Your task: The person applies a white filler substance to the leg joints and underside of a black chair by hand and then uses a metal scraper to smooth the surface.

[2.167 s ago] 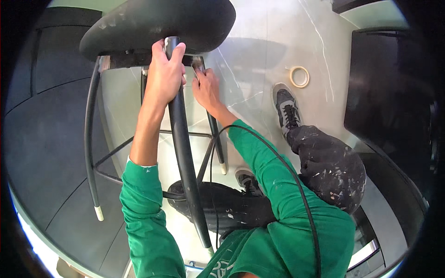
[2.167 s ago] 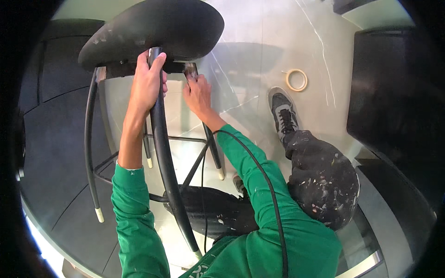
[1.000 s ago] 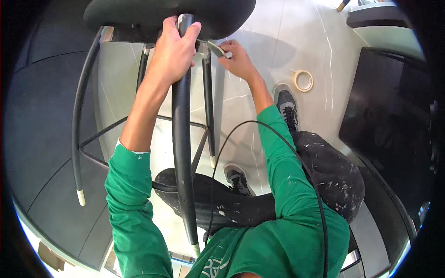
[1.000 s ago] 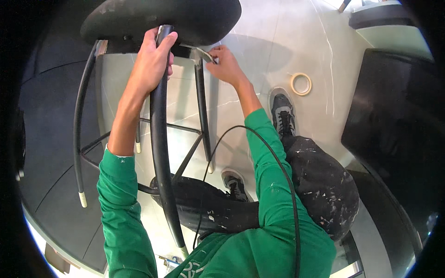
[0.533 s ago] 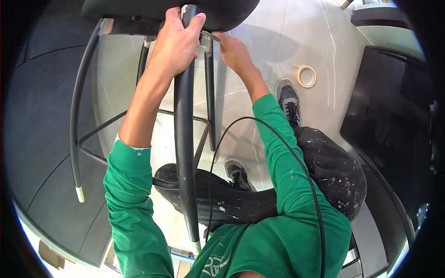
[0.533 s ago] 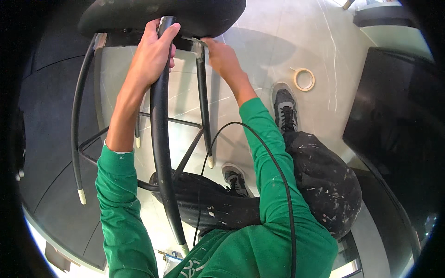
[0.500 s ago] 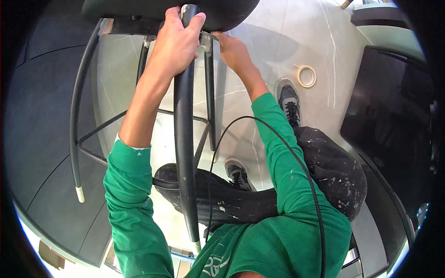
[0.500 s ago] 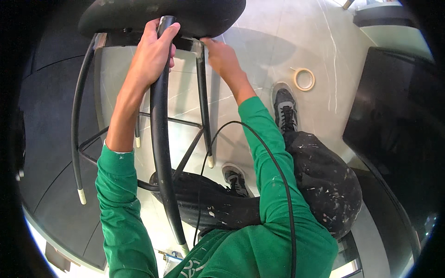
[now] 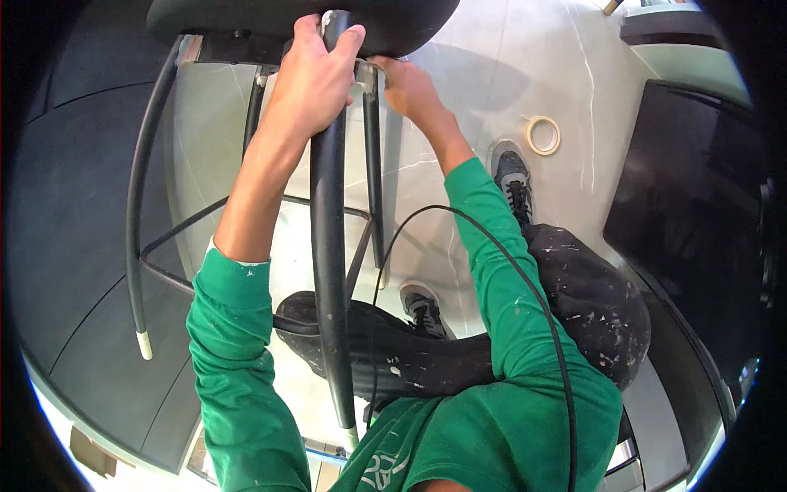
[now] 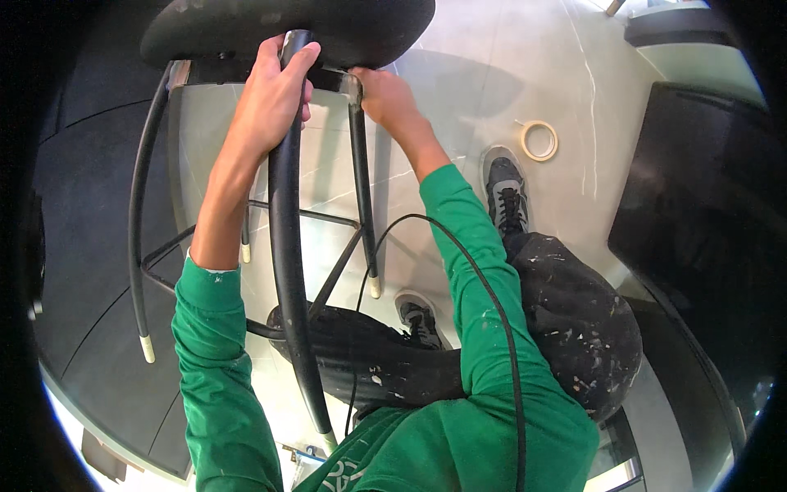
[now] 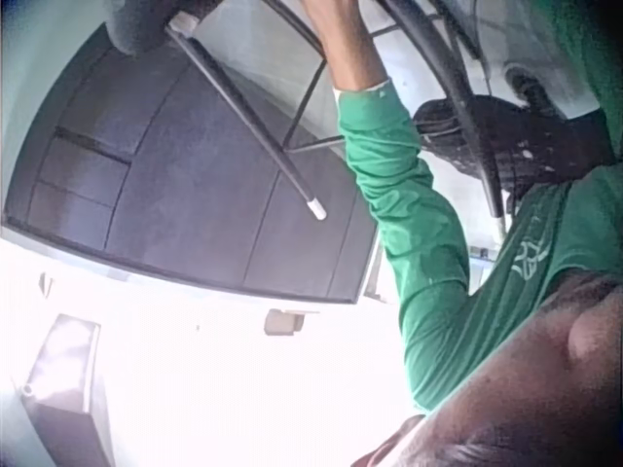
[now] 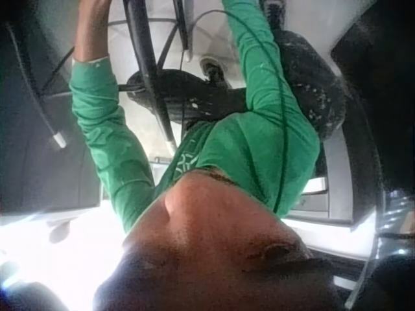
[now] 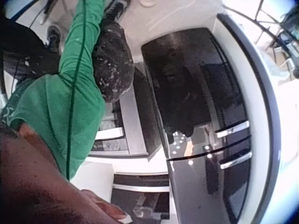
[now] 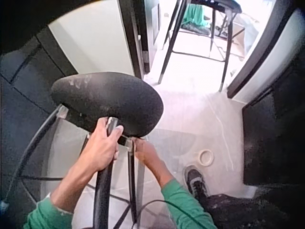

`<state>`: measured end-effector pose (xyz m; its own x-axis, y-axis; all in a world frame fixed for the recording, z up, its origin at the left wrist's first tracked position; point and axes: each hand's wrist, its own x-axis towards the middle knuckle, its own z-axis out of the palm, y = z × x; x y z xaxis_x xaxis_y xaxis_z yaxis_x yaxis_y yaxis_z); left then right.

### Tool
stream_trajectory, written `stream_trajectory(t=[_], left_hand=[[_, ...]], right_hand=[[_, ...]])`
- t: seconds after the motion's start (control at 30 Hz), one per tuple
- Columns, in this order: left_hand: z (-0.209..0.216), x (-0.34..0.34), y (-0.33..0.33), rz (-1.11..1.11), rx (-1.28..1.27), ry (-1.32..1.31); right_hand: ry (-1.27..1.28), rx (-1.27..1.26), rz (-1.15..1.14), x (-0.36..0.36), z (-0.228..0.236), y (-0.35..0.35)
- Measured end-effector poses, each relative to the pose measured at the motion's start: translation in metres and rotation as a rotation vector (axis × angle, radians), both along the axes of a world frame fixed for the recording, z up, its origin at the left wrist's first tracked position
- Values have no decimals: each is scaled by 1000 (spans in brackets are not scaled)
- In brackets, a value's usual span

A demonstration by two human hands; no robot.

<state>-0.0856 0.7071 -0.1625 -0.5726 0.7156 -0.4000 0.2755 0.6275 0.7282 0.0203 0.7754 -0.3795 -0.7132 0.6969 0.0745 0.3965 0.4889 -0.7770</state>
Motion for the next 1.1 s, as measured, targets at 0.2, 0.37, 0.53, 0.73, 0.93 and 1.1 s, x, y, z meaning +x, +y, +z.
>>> stream_trajectory(t=[0.2,0.37,0.53,0.73,0.93,1.1], left_hand=[[1,1,-2,26,-4,34],[-5,2,-1,-23,52,34],[-1,3,-5,-20,31,57],[1,5,5,-17,33,44],[0,1,-3,31,-7,36],[-3,-2,-3,-4,22,20]], right_hand=[[-16,21,75,-8,3,5],[34,2,84,-8,-5,8],[-93,99,221,-12,3,20],[-48,128,158,-6,-6,25],[-55,-193,99,36,35,19],[101,-245,85,28,15,-1]])
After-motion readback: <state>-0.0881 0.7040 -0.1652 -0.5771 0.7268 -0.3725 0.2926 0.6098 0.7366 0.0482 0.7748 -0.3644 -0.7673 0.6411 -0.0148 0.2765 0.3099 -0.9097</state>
